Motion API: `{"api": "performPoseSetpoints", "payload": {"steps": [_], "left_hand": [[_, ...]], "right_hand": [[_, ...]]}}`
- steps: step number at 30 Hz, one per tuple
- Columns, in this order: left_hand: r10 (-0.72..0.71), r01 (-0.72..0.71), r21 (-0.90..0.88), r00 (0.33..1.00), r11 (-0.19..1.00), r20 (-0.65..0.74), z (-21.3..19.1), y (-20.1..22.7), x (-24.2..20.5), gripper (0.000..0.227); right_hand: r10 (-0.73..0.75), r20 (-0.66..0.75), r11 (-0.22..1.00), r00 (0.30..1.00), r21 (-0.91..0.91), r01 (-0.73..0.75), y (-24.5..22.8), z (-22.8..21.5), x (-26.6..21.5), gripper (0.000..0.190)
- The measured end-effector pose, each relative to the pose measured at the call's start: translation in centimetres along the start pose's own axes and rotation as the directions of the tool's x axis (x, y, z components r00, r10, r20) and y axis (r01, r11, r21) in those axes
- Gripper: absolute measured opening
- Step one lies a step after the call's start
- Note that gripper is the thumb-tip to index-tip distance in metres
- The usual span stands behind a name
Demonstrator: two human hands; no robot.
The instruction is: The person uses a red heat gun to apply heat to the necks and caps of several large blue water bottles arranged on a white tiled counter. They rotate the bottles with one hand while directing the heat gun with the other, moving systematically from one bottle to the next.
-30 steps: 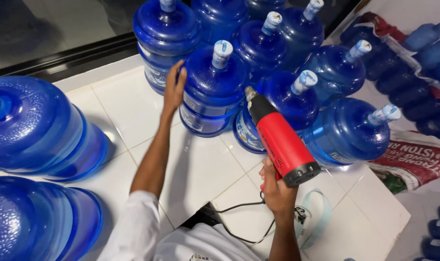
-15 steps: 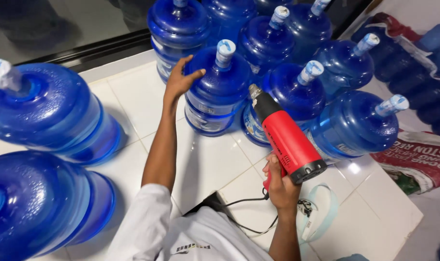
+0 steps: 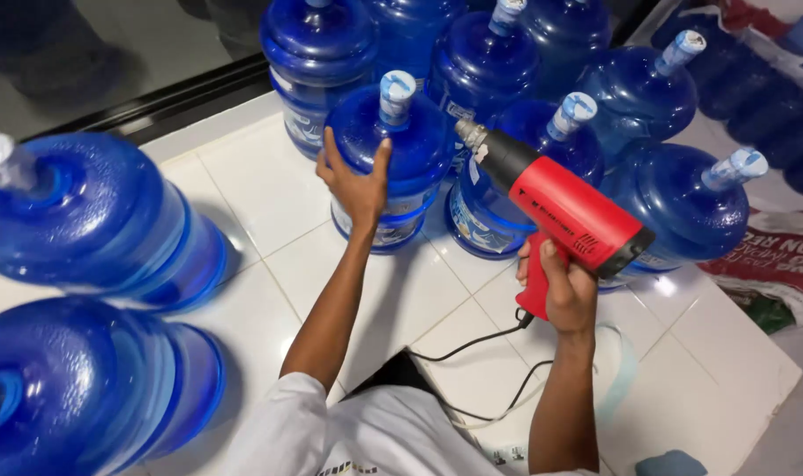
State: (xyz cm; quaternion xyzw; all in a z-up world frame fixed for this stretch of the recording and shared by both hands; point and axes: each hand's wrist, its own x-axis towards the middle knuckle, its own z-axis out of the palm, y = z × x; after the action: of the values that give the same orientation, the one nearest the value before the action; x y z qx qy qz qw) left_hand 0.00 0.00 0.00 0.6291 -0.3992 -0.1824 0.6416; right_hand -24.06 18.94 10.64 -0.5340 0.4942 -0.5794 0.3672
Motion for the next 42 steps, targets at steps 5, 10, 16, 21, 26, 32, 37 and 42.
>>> {"api": "performPoseSetpoints", "payload": {"steps": [5,10,16,21,26,32,37,42], "left_hand": [[0.092,-0.087,-0.037,0.981,0.995,0.171,0.2,-4.3,7.9,0.086],[0.201,-0.035,-0.322,0.842,0.946,0.501,-0.9,-4.3,14.0,0.078],[0.21,0.023,-0.355,0.769,0.934,0.604,-1.7,-3.6,14.0,0.075],[0.239,-0.011,-0.361,0.767,0.933,0.596,-1.9,-3.2,13.9,0.07],[0.24,-0.019,-0.347,0.758,0.938,0.606,-2.3,-2.6,13.7,0.071],[0.22,0.005,-0.346,0.763,0.938,0.608,-2.3,-2.7,13.6,0.072],[0.244,-0.052,-0.324,0.772,0.945,0.587,-1.9,-3.2,14.0,0.071],[0.243,-0.054,-0.317,0.765,0.947,0.596,-2.1,-2.9,13.9,0.071]], "right_hand": [[0.055,0.055,0.994,0.997,0.086,-0.06,0.5,0.6,2.1,0.038],[0.145,0.072,0.976,0.987,0.155,-0.155,1.3,1.4,5.1,0.033],[0.067,0.109,0.986,0.992,0.145,-0.083,1.0,1.9,7.1,0.028],[0.07,0.154,0.991,0.986,0.098,-0.086,1.3,2.0,7.8,0.029],[0.081,0.16,0.992,0.984,0.082,-0.095,1.6,2.0,7.7,0.031],[0.064,0.179,0.987,0.982,0.136,-0.089,1.5,2.3,7.9,0.031],[0.059,0.165,0.994,0.985,0.083,-0.074,2.0,2.3,8.2,0.031],[0.064,0.17,0.994,0.983,0.076,-0.078,1.7,2.3,8.1,0.032]]}}
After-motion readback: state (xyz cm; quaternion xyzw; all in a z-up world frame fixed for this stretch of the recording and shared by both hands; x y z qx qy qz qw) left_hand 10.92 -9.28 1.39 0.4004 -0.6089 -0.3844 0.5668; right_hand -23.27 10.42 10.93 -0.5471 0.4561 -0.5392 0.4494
